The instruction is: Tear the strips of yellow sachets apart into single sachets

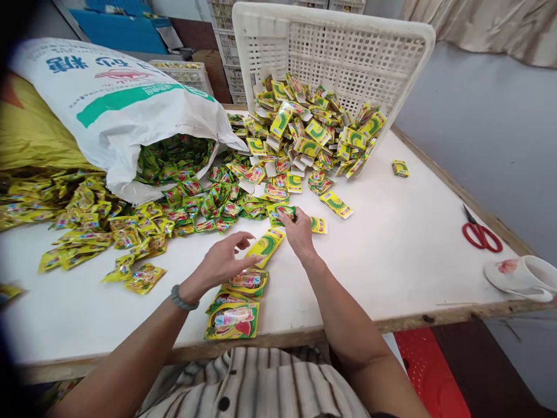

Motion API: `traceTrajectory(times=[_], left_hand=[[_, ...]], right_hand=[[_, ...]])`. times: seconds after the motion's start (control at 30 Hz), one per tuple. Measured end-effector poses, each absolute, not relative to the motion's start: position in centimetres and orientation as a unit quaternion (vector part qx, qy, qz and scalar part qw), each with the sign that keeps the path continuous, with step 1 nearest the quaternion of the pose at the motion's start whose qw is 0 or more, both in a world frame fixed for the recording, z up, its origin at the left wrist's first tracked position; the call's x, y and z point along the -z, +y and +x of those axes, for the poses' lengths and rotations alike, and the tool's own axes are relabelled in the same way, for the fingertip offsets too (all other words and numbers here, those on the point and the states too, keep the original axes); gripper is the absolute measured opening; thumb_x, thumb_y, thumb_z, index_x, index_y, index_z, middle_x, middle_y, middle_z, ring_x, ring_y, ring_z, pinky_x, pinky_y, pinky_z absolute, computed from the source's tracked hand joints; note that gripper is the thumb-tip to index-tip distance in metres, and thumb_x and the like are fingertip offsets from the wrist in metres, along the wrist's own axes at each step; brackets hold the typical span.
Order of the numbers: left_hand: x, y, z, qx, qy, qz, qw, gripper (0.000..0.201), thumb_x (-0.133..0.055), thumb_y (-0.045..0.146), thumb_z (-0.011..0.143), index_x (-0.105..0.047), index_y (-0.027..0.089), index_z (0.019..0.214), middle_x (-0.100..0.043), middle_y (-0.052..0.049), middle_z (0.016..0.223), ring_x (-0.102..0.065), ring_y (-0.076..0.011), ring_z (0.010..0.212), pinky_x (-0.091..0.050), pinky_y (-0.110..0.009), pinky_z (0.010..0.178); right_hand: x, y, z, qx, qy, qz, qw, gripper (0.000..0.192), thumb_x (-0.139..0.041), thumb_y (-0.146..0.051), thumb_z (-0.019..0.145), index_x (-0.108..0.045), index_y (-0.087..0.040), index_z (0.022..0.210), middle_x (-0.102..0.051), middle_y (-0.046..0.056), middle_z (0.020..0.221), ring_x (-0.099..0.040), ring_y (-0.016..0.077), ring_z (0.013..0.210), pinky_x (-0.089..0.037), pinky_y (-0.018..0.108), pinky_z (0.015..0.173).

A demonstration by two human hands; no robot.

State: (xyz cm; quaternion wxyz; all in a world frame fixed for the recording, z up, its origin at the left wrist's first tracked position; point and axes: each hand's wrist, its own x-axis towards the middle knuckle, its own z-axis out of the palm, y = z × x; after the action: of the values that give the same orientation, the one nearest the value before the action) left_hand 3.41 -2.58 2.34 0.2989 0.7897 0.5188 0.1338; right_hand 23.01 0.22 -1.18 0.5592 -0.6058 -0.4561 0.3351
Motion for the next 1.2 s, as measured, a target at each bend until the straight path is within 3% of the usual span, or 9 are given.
traceTrajectory(times=[0.13,0.23,0.33,0.47,0.57,0.7,0.87,1.0,1.2], left_hand=[[-0.8,-1.0,6.9,-0.074,0.521,0.835,0.16,0.083,-0.073,0.065,0.062,-0.052,0.013,0.123,-0.059,-0.016,0.107,-0.056,-0.0348,0.104,-0.045,-0.041,0.087],[0.0,-0.4,7.7,-0.072,0.523,0.833,0.168,0.069,-0.07,0.053,0.07,-0.051,0.014,0.123,-0.061,-0.016,0.103,-0.057,-0.0334,0.102,-0.045,-0.039,0.084],[0.2,0.3,6.5,-0.152,0.561,0.76,0.291,0.051,-0.062,0.044,0.077,-0.054,0.018,0.12,-0.065,-0.011,0.095,-0.061,-0.0274,0.089,-0.045,-0.036,0.079],[0.0,0.3,3.8,-0.284,0.498,0.566,0.593,0.04,-0.067,0.038,0.069,-0.062,0.016,0.102,-0.068,-0.007,0.09,-0.062,-0.022,0.079,-0.047,-0.031,0.071],[0.1,-0.6,2.6,-0.309,0.444,0.483,0.689,0.036,-0.073,0.035,0.068,-0.065,0.016,0.098,-0.069,-0.005,0.092,-0.062,-0.0191,0.077,-0.047,-0.027,0.068],[0.2,-1.5,2.3,-0.293,0.429,0.485,0.704,0.042,-0.078,0.038,0.069,-0.066,0.017,0.103,-0.07,-0.004,0.093,-0.061,-0.0169,0.074,-0.046,-0.025,0.066],[-0.4,-1.2,2.3,-0.245,0.437,0.553,0.665,0.038,-0.079,0.041,0.069,-0.068,0.015,0.094,-0.068,-0.001,0.082,-0.057,-0.0147,0.068,-0.043,-0.023,0.061],[-0.6,-0.8,2.0,-0.226,0.437,0.567,0.661,0.043,-0.08,0.044,0.065,-0.068,0.016,0.096,-0.067,-0.001,0.084,-0.058,-0.0158,0.068,-0.045,-0.024,0.061],[-0.2,-0.7,2.0,-0.239,0.427,0.557,0.671,0.043,-0.079,0.045,0.066,-0.068,0.016,0.096,-0.066,-0.001,0.079,-0.057,-0.0155,0.064,-0.041,-0.023,0.056]], right_hand=[[1.5,-0.2,23.1,-0.293,-0.479,-0.633,0.533,0.032,-0.064,-0.049,0.073,-0.053,-0.02,0.066,-0.054,-0.003,0.061,-0.046,0.013,0.059,-0.039,0.027,0.058],[0.9,-0.5,23.2,-0.278,-0.499,-0.634,0.522,0.033,-0.062,-0.05,0.076,-0.051,-0.021,0.066,-0.055,-0.003,0.06,-0.044,0.0129,0.058,-0.037,0.026,0.056],[0.4,-0.5,23.4,-0.294,-0.487,-0.627,0.532,0.031,-0.062,-0.05,0.076,-0.054,-0.021,0.071,-0.059,-0.002,0.065,-0.048,0.014,0.062,-0.04,0.026,0.058],[0.3,-0.6,23.4,-0.385,-0.476,-0.569,0.55,0.031,-0.063,-0.051,0.075,-0.057,-0.02,0.078,-0.063,0.0,0.073,-0.055,0.016,0.068,-0.044,0.027,0.062],[0.3,-0.8,23.0,-0.405,-0.521,-0.559,0.503,0.03,-0.064,-0.049,0.075,-0.054,-0.021,0.071,-0.058,-0.002,0.066,-0.051,0.0149,0.064,-0.041,0.027,0.06],[0.0,-1.0,22.9,-0.373,-0.563,-0.588,0.445,0.024,-0.062,-0.042,0.075,-0.054,-0.02,0.07,-0.053,-0.003,0.062,-0.045,0.0134,0.06,-0.036,0.026,0.058],[-0.3,-1.2,22.9,-0.417,-0.594,-0.547,0.417,0.023,-0.062,-0.041,0.076,-0.056,-0.02,0.07,-0.051,-0.005,0.061,-0.042,0.0118,0.058,-0.032,0.024,0.056],[0.0,-1.1,22.5,-0.403,-0.59,-0.56,0.42,0.025,-0.065,-0.041,0.075,-0.055,-0.019,0.065,-0.048,-0.005,0.057,-0.041,0.0121,0.058,-0.032,0.024,0.056],[0.9,-0.8,21.9,-0.371,-0.607,-0.548,0.439,0.021,-0.067,-0.041,0.074,-0.066,-0.02,0.074,-0.057,0.0,0.069,-0.049,0.0152,0.065,-0.038,0.027,0.061]])
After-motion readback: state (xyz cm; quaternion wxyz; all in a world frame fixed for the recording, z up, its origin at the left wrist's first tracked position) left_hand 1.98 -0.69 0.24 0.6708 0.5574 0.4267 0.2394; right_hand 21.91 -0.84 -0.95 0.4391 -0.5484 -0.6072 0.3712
